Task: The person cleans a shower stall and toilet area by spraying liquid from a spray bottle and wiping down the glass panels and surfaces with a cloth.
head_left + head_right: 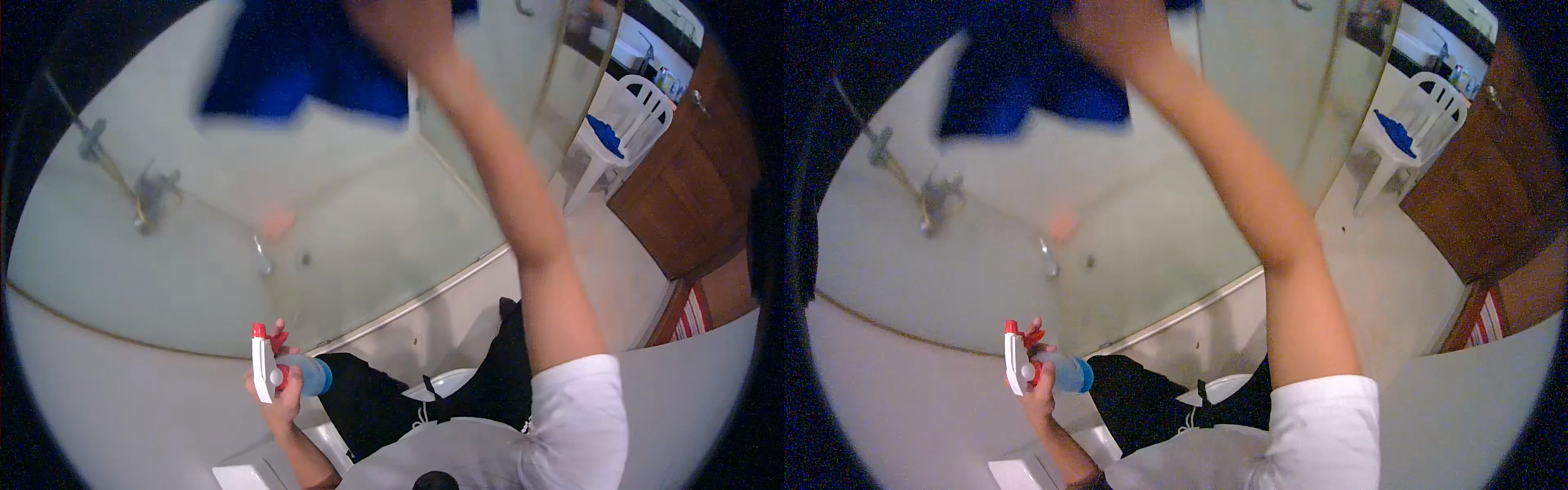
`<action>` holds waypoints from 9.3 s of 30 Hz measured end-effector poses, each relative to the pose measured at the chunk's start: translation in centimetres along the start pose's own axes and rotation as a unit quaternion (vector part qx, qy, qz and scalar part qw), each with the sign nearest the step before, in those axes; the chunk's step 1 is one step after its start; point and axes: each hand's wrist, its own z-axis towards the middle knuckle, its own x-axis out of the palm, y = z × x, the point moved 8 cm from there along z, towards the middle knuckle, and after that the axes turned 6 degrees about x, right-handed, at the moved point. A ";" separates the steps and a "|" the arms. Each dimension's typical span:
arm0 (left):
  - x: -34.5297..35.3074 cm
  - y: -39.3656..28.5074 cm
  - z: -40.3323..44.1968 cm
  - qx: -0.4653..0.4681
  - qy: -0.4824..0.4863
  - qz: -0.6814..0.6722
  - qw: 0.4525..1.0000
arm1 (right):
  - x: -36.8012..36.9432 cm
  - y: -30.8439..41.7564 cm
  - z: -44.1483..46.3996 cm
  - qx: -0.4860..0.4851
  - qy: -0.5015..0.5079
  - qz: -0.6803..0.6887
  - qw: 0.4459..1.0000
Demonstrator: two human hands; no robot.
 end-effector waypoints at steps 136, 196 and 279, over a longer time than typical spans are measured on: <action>34.9 10.2 0.7 0.072 0.267 0.052 0.959 | -33.3 -14.0 -58.4 0.773 -0.167 0.011 0.613; 37.7 12.5 -2.1 0.021 0.353 0.028 0.935 | -29.9 -29.9 -43.9 0.703 -0.150 0.088 0.690; 16.1 7.8 -2.5 -0.067 0.180 0.102 0.976 | -18.4 -16.0 -52.8 0.707 -0.115 -0.087 0.692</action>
